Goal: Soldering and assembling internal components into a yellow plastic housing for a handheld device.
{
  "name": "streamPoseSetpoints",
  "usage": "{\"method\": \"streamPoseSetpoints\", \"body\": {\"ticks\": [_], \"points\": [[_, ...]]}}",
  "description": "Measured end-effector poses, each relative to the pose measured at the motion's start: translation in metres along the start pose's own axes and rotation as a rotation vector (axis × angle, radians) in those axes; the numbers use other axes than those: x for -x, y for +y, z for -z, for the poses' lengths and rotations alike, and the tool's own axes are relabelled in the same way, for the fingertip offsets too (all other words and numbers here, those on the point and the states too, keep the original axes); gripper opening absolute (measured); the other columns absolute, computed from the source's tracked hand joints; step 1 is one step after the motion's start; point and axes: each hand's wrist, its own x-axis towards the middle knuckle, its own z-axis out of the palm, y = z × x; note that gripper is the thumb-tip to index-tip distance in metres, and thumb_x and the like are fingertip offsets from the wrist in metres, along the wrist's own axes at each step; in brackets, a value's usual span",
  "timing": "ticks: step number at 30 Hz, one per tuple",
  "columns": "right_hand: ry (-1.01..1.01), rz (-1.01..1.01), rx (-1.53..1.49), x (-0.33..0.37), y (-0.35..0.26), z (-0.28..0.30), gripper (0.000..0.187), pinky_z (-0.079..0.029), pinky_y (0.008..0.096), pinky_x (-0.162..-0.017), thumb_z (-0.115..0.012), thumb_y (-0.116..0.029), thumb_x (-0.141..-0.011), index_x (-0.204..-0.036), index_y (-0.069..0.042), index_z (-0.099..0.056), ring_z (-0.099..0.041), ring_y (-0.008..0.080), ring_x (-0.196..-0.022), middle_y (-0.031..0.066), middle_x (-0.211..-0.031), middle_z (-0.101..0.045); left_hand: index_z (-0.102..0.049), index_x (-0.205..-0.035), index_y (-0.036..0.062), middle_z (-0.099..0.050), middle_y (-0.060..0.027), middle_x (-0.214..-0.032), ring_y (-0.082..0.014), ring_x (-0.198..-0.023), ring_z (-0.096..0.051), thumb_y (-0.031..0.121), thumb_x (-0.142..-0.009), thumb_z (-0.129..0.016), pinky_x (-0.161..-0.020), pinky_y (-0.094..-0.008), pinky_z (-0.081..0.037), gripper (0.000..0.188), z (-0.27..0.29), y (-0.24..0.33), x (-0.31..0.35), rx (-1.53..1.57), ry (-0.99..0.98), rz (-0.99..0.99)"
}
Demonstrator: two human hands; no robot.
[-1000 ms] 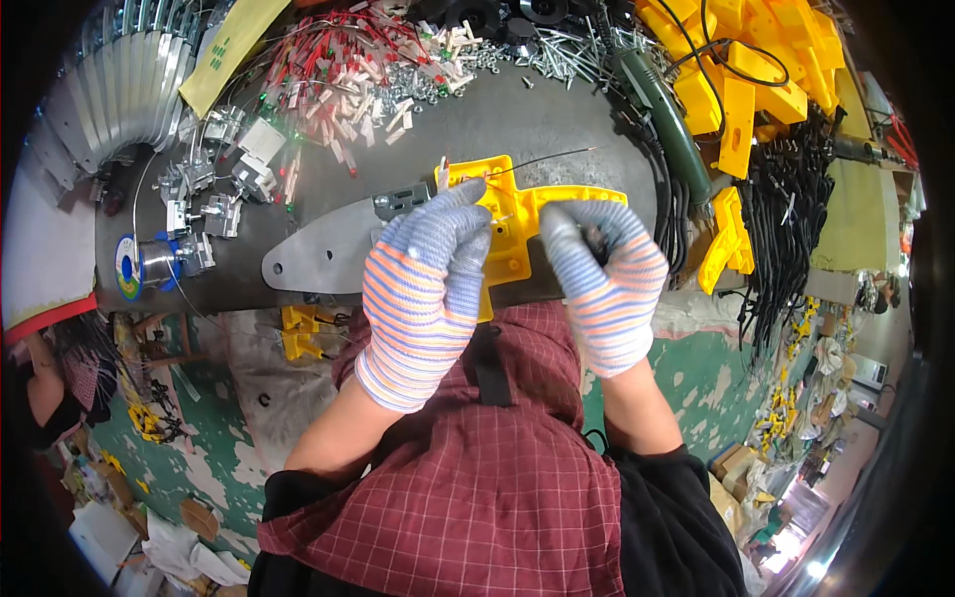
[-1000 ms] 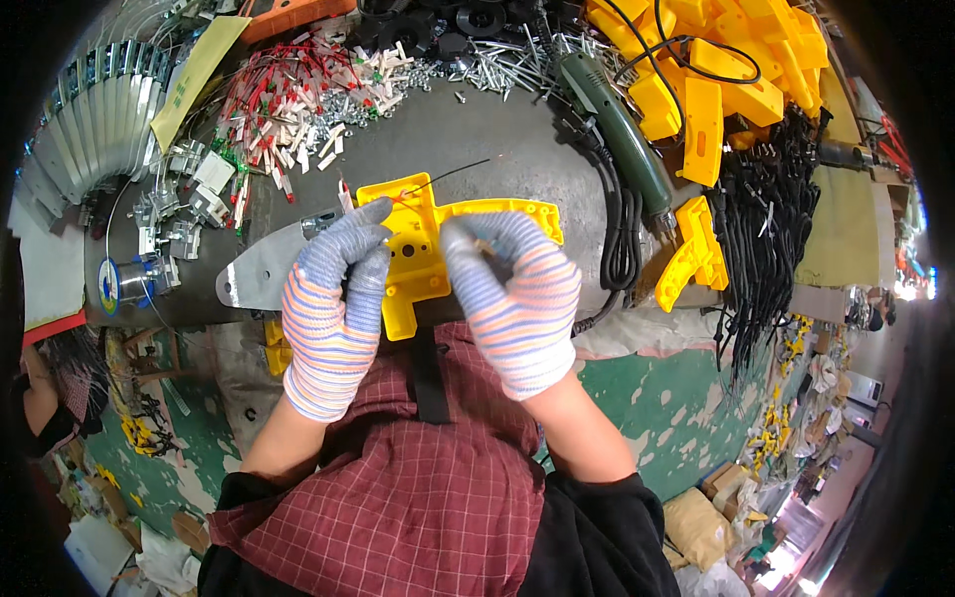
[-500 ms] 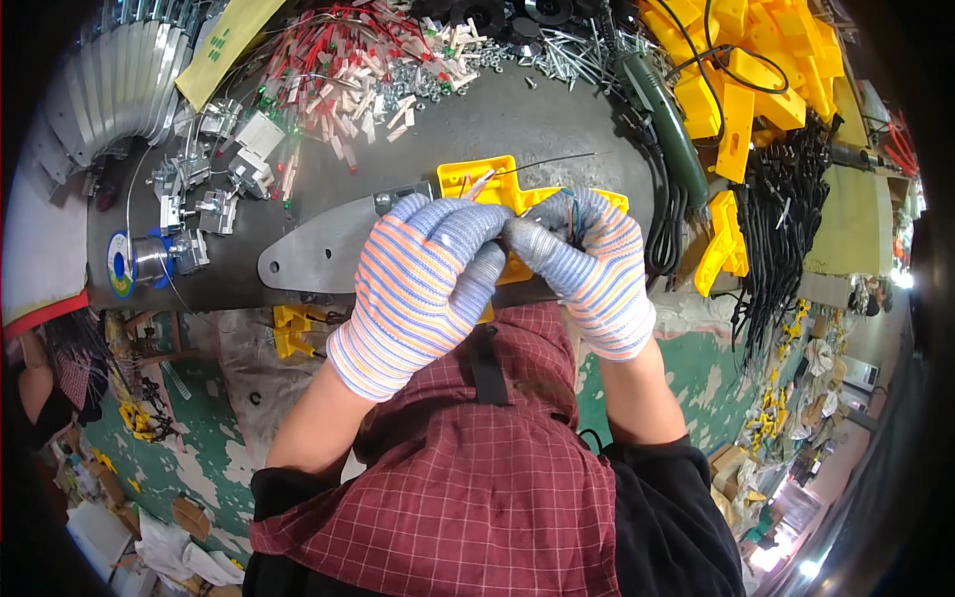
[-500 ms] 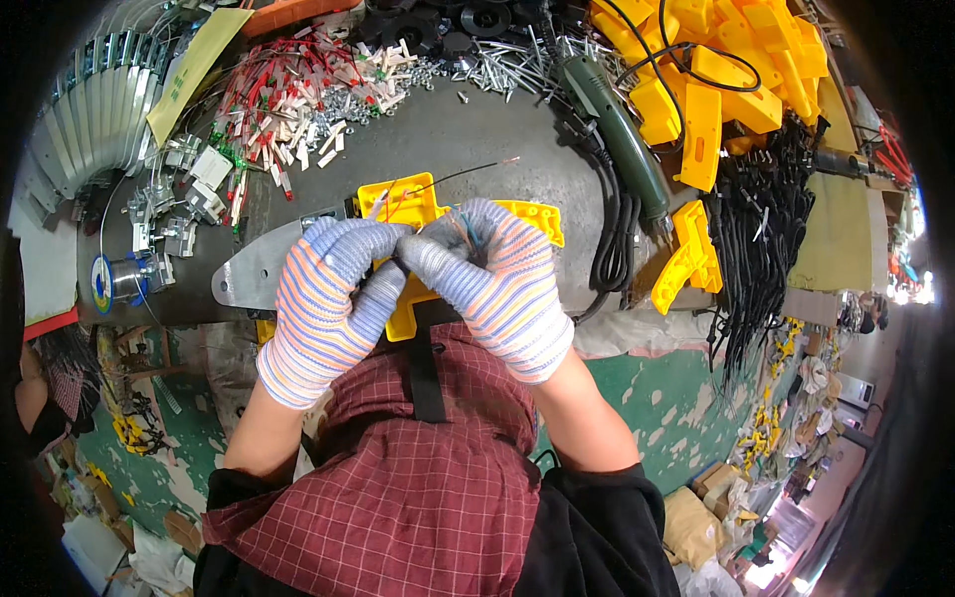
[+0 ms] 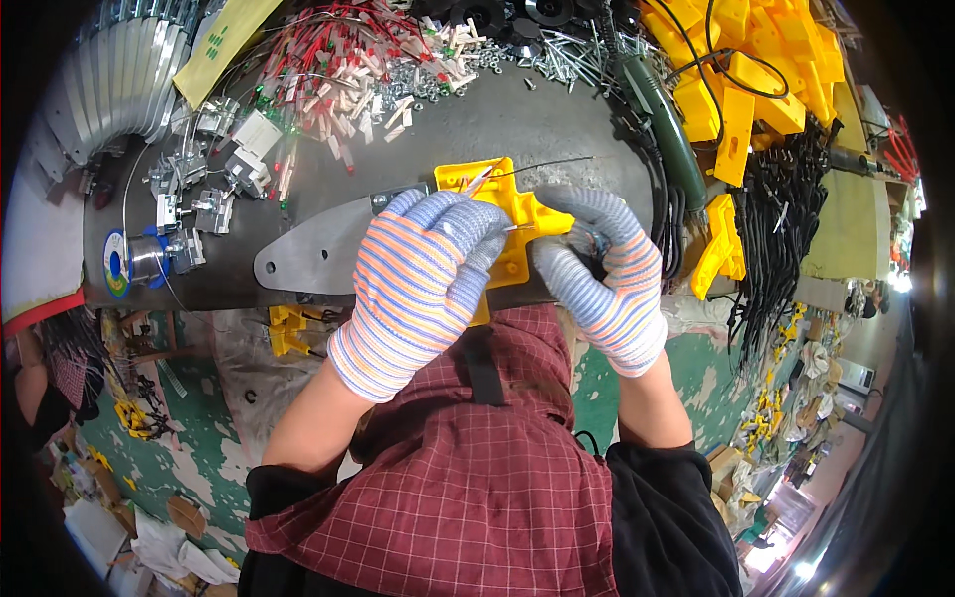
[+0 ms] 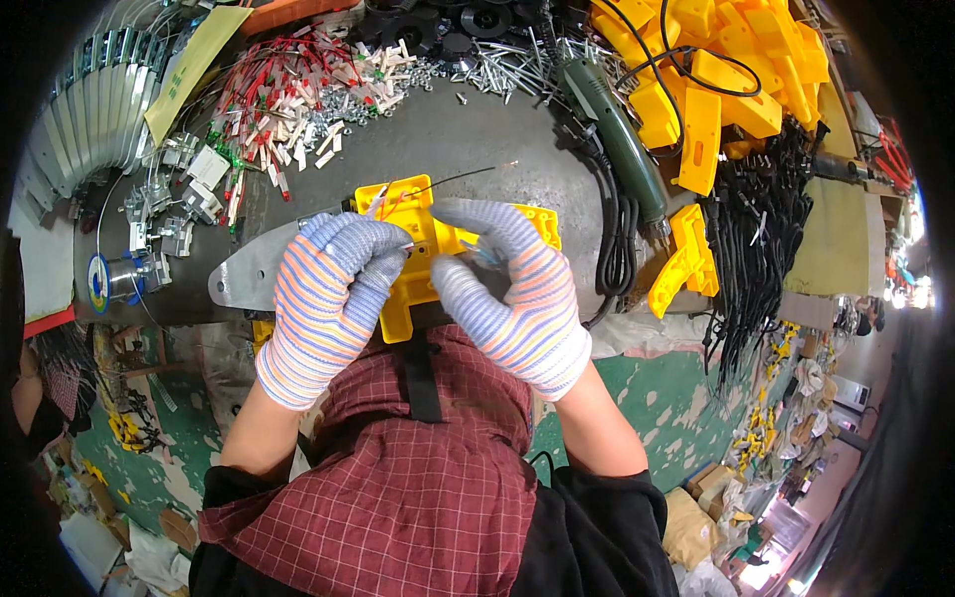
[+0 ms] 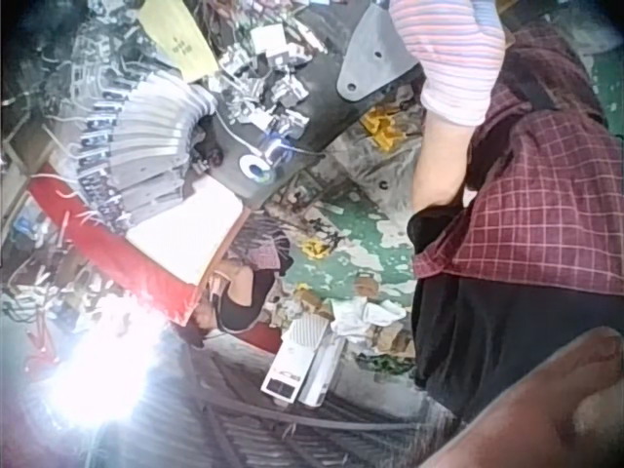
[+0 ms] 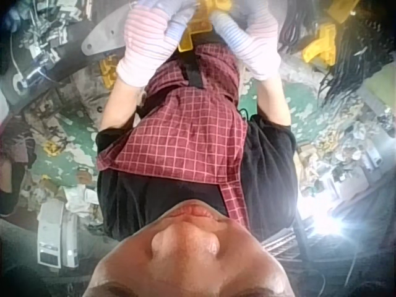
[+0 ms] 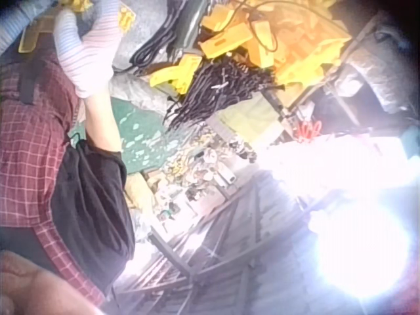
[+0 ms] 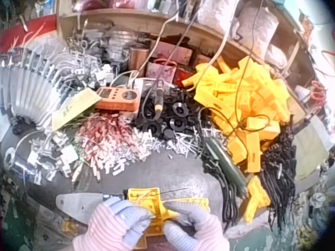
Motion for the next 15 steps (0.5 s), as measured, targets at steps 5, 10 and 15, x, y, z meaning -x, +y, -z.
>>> {"method": "streamPoseSetpoints", "body": {"ticks": [5,10,15], "points": [[-0.076,0.137,0.064,-0.007,0.006,-0.006,0.013,-0.052,0.0259,-0.075,-0.066,-0.006,-0.089,-0.101,-0.001,-0.065,-0.062,0.0086,-0.083,0.0057,-0.089,-0.068,-0.068,-0.095,0.0058,-0.067,-0.0108,-0.088,-0.0320,-0.085,-0.063,0.007,-0.078,-0.071,-0.077,-0.0399,-0.048,0.018,0.002,0.002,-0.001,0.011,-0.031,0.005],[-0.070,0.054,-0.045,-0.005,0.005,-0.010,0.018,-0.049,0.0257,-0.071,-0.063,-0.007,-0.092,-0.108,-0.002,-0.058,-0.058,0.0093,-0.078,0.0041,-0.086,-0.062,-0.066,-0.091,0.0074,-0.067,-0.0103,-0.084,-0.0327,-0.075,-0.063,0.008,-0.076,-0.072,-0.071,-0.0414,-0.047,0.016,-0.007,0.004,0.000,0.006,0.116,-0.026],[-0.034,0.191,-0.163,-0.003,0.024,-0.010,0.012,-0.046,0.0238,-0.067,-0.054,-0.005,-0.098,-0.109,-0.003,-0.052,-0.052,0.0071,-0.073,0.0017,-0.084,-0.055,-0.066,-0.089,0.0064,-0.068,-0.0113,-0.083,-0.0341,-0.076,-0.064,0.005,-0.077,-0.071,-0.072,-0.0417,-0.048,0.013,-0.009,0.010,0.004,0.089,0.175,0.132]]}}
